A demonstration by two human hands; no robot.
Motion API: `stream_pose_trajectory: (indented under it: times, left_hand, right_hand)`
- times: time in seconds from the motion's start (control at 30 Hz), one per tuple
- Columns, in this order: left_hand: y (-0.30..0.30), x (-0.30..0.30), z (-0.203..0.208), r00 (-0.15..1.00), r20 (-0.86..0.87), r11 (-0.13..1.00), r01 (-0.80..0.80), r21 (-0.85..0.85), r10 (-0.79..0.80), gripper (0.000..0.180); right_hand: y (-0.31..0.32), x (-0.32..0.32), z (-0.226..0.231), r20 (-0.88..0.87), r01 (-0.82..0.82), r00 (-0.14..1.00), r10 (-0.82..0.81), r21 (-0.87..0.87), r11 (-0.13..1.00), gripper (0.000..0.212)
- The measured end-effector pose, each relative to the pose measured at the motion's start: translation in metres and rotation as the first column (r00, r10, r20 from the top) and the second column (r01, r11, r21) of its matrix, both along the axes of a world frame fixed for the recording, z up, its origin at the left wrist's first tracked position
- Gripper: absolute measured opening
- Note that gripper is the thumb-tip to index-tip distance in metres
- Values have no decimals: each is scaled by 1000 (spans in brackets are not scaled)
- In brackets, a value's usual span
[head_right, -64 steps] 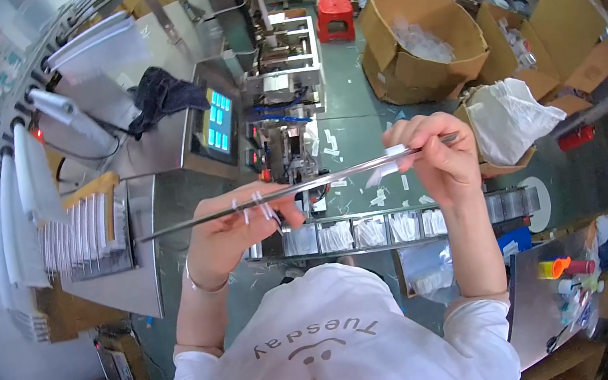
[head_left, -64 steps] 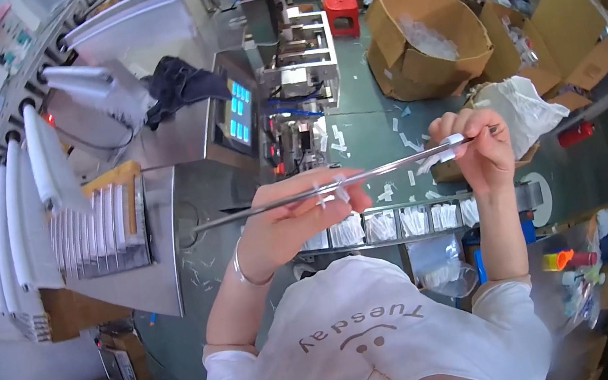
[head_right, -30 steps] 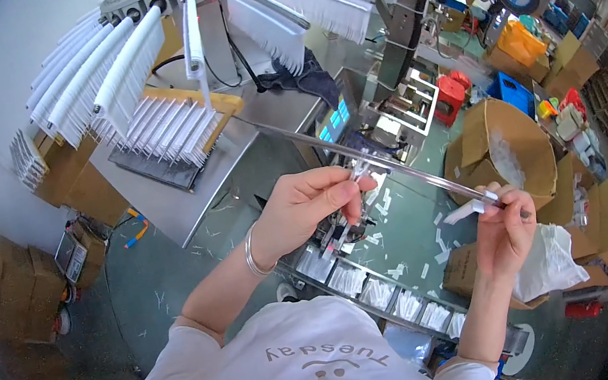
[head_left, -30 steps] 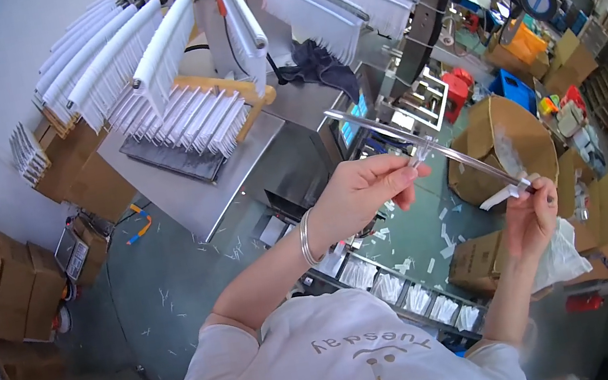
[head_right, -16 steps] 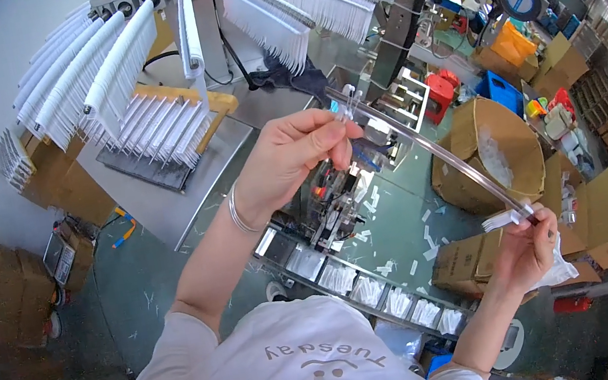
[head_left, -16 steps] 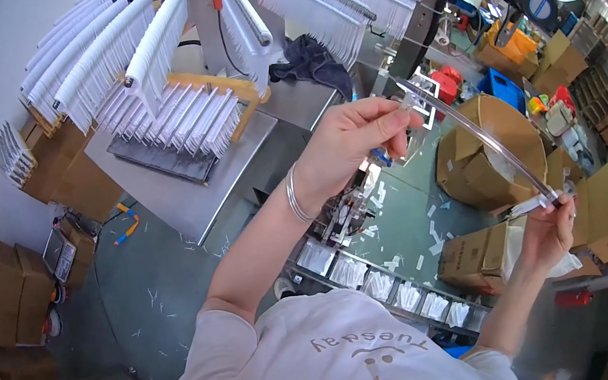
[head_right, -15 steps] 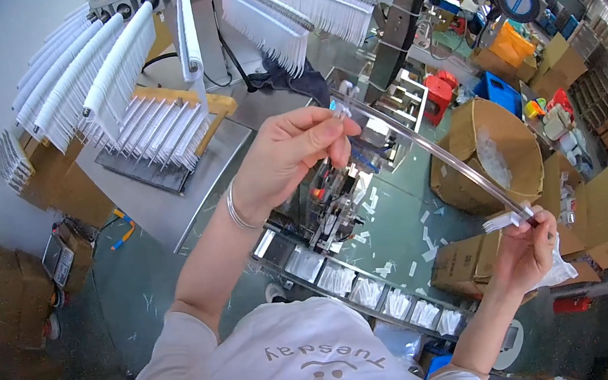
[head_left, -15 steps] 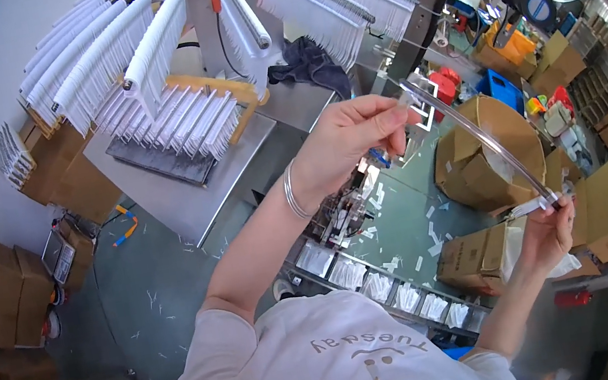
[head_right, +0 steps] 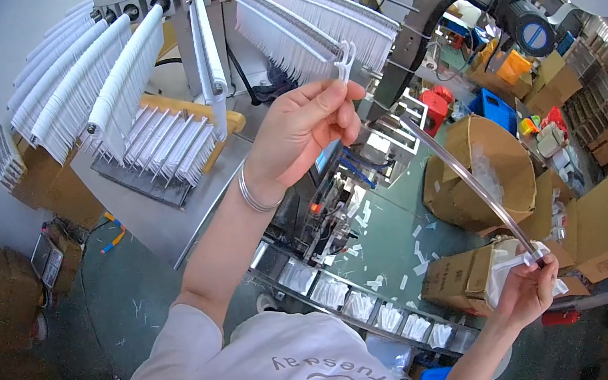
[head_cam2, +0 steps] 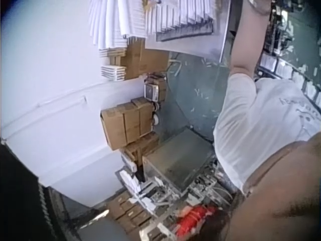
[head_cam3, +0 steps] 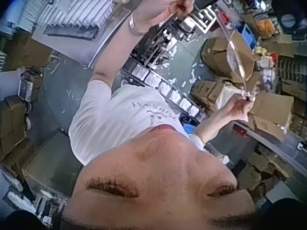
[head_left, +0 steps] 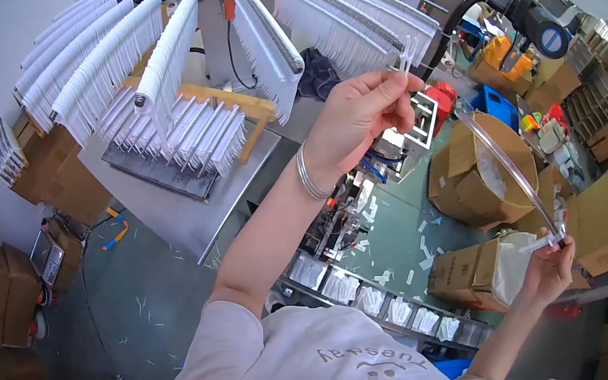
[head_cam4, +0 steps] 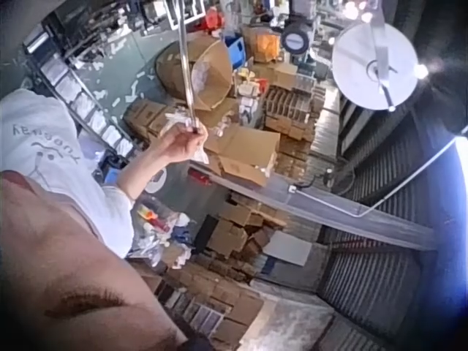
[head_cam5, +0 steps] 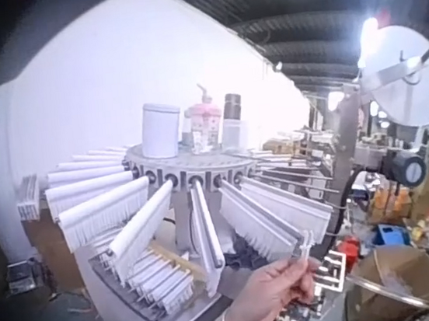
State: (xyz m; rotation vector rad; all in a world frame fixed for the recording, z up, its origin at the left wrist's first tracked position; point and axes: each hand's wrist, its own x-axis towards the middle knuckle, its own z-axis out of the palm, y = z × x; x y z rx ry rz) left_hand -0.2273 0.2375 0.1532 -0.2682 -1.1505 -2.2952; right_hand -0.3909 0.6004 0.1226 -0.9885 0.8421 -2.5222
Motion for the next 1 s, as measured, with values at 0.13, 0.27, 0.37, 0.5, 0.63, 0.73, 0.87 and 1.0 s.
stream_pose_trajectory:
  times: [0.13,0.27,0.37,0.5,0.63,0.73,0.87,1.0]
  left_hand:
    - [-3,-2,-4,999,-22,998,39,44,-38,29]
    - [-6,-6,-6,996,-45,992,86,89,-83,28]
    - [-11,-8,-10,992,-71,988,115,101,-108,26]
    - [-12,-6,-11,988,-61,984,148,103,-142,25]
    - [-14,-6,-15,993,-31,987,121,105,-118,25]
    - [-14,-4,-14,991,-55,984,125,130,-119,26]
    - [-15,-4,-13,987,-54,976,158,148,-151,26]
    - [-16,-4,-14,984,-68,973,171,157,-162,26]
  right_hand:
    - [-3,6,2,10,1,1000,-1,-10,1000,24]
    - [2,7,0,47,10,999,-9,-15,1000,22]
    - [0,10,2,47,-1,999,2,-23,1000,21]
    - [-6,15,7,10,-50,999,50,-16,999,21]
    - [-1,12,1,57,23,998,-23,-7,1000,21]
    - [-6,14,4,75,-6,997,7,-16,1000,21]
    - [-12,15,4,53,-15,998,16,-15,1000,20]
    - [-12,14,5,45,-15,999,14,7,1000,19]
